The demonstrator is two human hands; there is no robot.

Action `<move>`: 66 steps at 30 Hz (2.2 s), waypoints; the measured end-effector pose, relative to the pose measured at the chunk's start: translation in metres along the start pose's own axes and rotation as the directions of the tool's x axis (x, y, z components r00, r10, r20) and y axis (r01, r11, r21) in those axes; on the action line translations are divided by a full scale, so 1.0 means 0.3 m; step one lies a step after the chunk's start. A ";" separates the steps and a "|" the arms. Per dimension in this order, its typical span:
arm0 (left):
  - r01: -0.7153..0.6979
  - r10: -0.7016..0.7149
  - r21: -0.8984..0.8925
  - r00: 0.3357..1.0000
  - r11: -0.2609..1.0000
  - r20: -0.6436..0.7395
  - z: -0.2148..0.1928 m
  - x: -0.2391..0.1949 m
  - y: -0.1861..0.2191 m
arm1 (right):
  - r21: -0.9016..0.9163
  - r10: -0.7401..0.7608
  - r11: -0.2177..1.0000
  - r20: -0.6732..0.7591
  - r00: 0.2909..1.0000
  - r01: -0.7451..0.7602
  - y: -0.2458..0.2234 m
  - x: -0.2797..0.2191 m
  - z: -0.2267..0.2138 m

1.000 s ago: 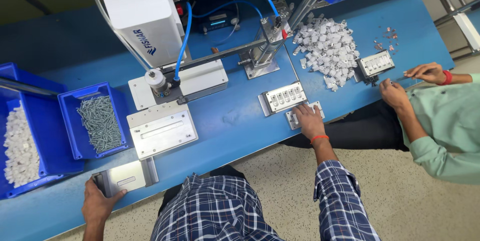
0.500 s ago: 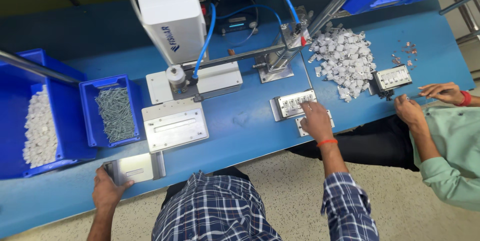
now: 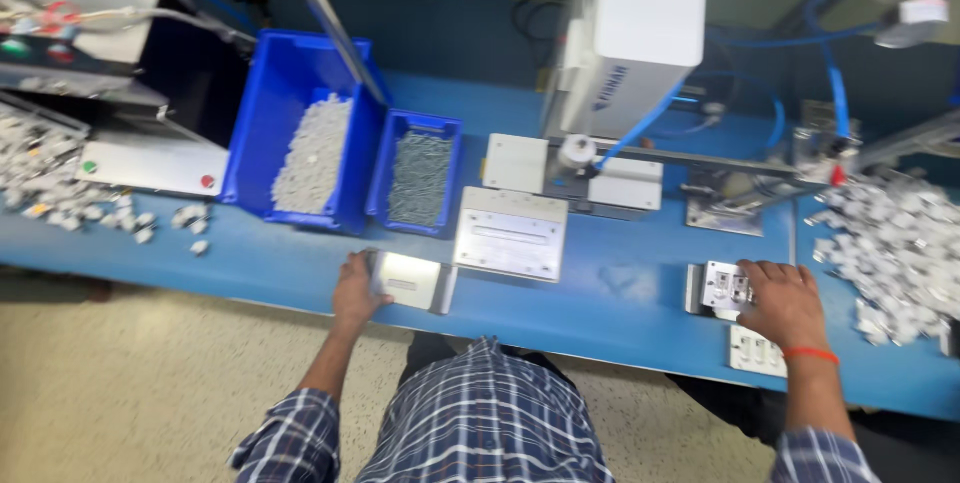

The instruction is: The person picks small metal pins from a blue bin and inserts them into slots on a white plastic housing. They then place white plastic pieces into the same housing and arrange the assembled units on the table. The process is repeated multiple times.

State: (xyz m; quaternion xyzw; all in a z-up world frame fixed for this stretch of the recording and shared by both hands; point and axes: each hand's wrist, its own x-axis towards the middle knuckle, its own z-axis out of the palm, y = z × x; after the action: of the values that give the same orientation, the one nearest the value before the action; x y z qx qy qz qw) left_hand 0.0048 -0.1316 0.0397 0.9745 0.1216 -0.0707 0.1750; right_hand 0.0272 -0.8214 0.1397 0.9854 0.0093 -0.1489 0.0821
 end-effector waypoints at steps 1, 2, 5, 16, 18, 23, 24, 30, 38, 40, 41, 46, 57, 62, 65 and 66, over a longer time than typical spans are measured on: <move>0.004 -0.004 0.008 1.000 1.000 0.001 -0.006 -0.003 0.003 | 0.072 -0.054 0.996 -0.050 0.997 0.057 -0.047 -0.003 -0.044; 0.028 -0.028 0.004 0.999 1.000 0.020 -0.010 -0.002 0.009 | 0.141 -0.097 0.984 -0.101 0.990 0.111 -0.095 -0.015 -0.091; 0.086 -0.086 -0.001 0.994 0.996 0.073 -0.026 0.004 0.027 | 0.313 -0.243 0.886 -0.315 0.917 0.342 -0.302 -0.033 -0.209; 0.066 -0.070 0.032 0.988 0.997 0.136 -0.092 -0.006 0.064 | 0.449 -0.346 0.700 -0.467 0.814 0.555 -0.970 0.062 -0.443; 0.059 -0.062 0.026 0.990 0.998 0.126 -0.091 -0.002 0.062 | 0.441 -0.360 0.707 -0.448 0.818 0.553 -1.005 0.079 -0.448; 0.054 -0.056 0.021 0.991 0.998 0.122 -0.090 0.004 0.065 | 0.417 -0.385 0.733 -0.398 0.833 0.538 -1.045 0.100 -0.445; 0.058 -0.060 0.019 0.990 0.998 0.127 -0.092 0.006 0.066 | 0.415 -0.387 0.745 -0.370 0.845 0.523 -1.050 0.100 -0.444; 0.092 -0.089 -0.012 0.985 0.996 0.149 -0.079 0.012 0.057 | 0.401 -0.406 0.753 -0.343 0.847 0.522 -1.061 0.110 -0.437; -0.003 0.011 -0.130 0.998 0.992 0.059 -0.053 -0.019 0.011 | 0.396 -0.409 0.771 -0.292 0.865 0.499 -1.059 0.126 -0.413; 0.006 0.002 -0.107 0.998 0.994 0.066 -0.046 -0.020 0.010 | 0.443 -0.405 0.745 -0.293 0.866 0.499 -1.051 0.121 -0.409; 0.017 -0.010 -0.102 0.998 0.995 0.070 -0.041 -0.016 0.013 | 0.424 -0.396 0.754 -0.315 0.862 0.501 -1.045 0.123 -0.411; 0.016 -0.013 -0.067 0.999 0.998 0.049 -0.010 -0.013 -0.008 | 0.397 -0.357 0.715 -0.499 0.790 0.575 -1.023 0.109 -0.395; 0.016 -0.011 -0.118 0.999 0.993 0.044 0.025 -0.004 -0.031 | 0.878 0.573 0.266 -0.476 0.667 0.397 -0.703 0.283 -0.126; 0.035 -0.028 -0.062 0.994 0.997 0.109 0.004 -0.004 -0.008 | 0.893 0.435 -0.024 -0.396 0.809 0.450 -0.643 0.693 -0.123; 0.077 -0.071 -0.041 0.988 0.996 0.137 -0.003 0.005 0.012 | 0.891 0.389 -0.139 -0.352 0.851 0.432 -0.621 0.886 -0.098; 0.105 -0.098 -0.037 0.984 0.994 0.146 -0.002 0.003 0.014 | 0.863 0.378 -0.191 -0.375 0.847 0.467 -0.633 0.948 -0.085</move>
State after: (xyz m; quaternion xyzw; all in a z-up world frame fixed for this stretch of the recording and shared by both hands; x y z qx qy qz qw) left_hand 0.0069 -0.1351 0.0414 0.9552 0.1598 -0.1470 0.2013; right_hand 0.2982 -0.6316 0.0497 0.6691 -0.0487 0.1744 -0.7208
